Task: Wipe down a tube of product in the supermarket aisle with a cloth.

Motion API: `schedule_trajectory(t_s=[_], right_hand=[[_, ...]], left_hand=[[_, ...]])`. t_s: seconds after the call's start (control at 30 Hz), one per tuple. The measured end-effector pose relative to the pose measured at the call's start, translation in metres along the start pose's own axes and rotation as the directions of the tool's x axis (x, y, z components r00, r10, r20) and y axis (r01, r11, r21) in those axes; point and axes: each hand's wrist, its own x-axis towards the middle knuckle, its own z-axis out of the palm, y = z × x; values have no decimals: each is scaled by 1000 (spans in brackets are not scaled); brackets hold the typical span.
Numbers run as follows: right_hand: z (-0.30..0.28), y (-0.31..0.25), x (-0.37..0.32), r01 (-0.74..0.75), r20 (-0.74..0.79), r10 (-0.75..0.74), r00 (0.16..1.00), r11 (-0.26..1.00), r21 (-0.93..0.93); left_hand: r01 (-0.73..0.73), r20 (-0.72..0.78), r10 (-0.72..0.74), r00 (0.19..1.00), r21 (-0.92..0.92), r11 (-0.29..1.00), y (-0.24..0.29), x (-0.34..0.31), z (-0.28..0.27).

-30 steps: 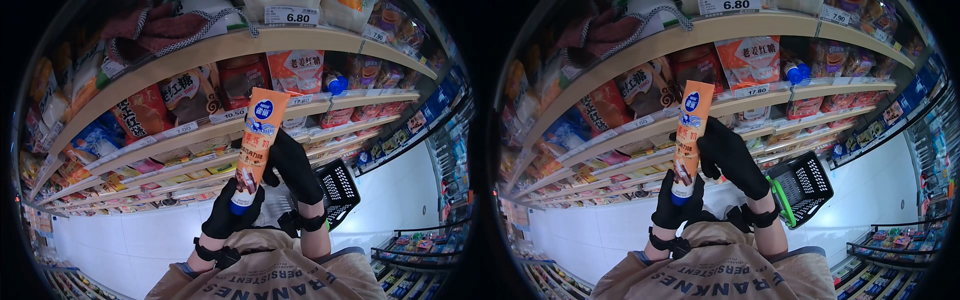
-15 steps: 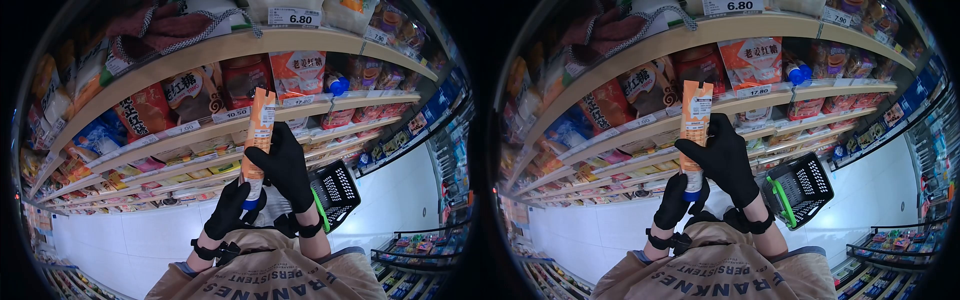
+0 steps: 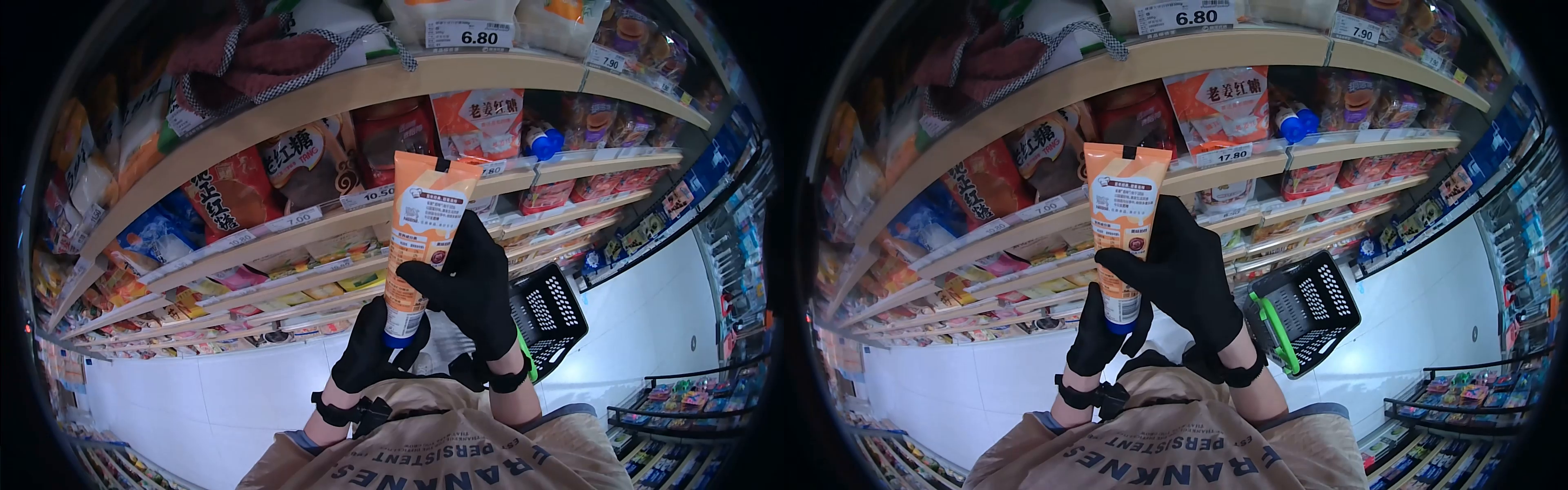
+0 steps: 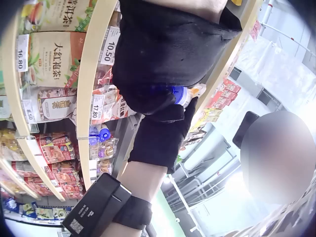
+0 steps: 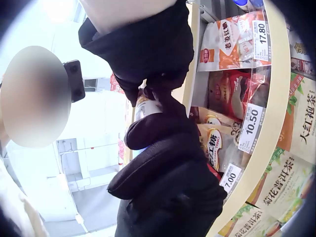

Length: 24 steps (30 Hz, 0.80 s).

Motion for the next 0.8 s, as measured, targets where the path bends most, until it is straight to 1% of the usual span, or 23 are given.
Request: schedule_trajectory(t_s=[0.03, 0.07, 0.1, 0.13, 0.17, 0.23, 0.27, 0.33, 0.37, 0.4, 0.47, 0.53, 0.57, 0.6, 0.63, 0.77, 0.8], right_hand=[[-1, -1, -1, 2, -2, -2, 1000, 1000, 0], [-2, -2, -1, 39, 17, -38, 999, 999, -21], [-3, -2, -1, 76, 37, -75, 997, 996, -42], [-4, -2, -1, 78, 36, -77, 996, 996, -42], [-4, -2, -1, 91, 44, -89, 995, 995, -46], [-5, -3, 0, 103, 53, -101, 994, 993, -50], [-5, -3, 0, 94, 48, -93, 995, 995, -34], [-4, -1, 2, 83, 45, -82, 996, 996, -17], [-3, 6, 5, 97, 16, -97, 995, 995, 26], [-3, 11, 7, 112, -13, -111, 994, 991, 68], [-1, 17, 10, 84, -26, -82, 996, 993, 88], [-1, 20, 13, 55, -37, -52, 998, 993, 108], [-1, 21, 15, 14, -42, -9, 999, 993, 121], [-2, 21, 16, -28, -47, 34, 998, 990, 135], [-3, 17, 16, -112, -30, 117, 993, 985, 130], [-1, 24, 17, -82, -53, 93, 994, 981, 177], [-1, 26, 17, -52, -78, 64, 995, 986, 157]], left_hand=[[-16, -10, 17, 1000, 38, 999, 1, 0, 1], [-17, -8, 17, 1000, 39, 999, 1, 1, 3], [-68, -25, 71, 997, 106, 992, 1, 3, 4], [-118, -39, 126, 991, 173, 978, 1, 4, 6], [-118, -37, 126, 991, 173, 978, 1, 4, 4], [-48, 29, 44, 999, 141, 989, 2, 4, -1], [-47, 30, 44, 999, 141, 989, 3, 4, 0], [4, -27, -3, 1000, 23, 1000, 5, 2, 6], [6, -29, -6, 1000, 22, 1000, 5, 2, 8], [-20, -30, 22, 999, 54, 998, 5, 1, 10], [-48, -29, 51, 998, 87, 995, 5, 2, 8], [36, 137, -40, 990, 34, 999, 5, 4, 0], [37, 136, -42, 990, 33, 999, 7, 5, -4], [74, 193, -74, 978, 3, 997, 8, 6, -6], [113, 250, -103, 963, -26, 993, 8, 6, -8], [106, 249, -88, 965, -61, 992, 7, 7, -5], [3, 103, -4, 995, 9, 1000, 7, 6, 1]])
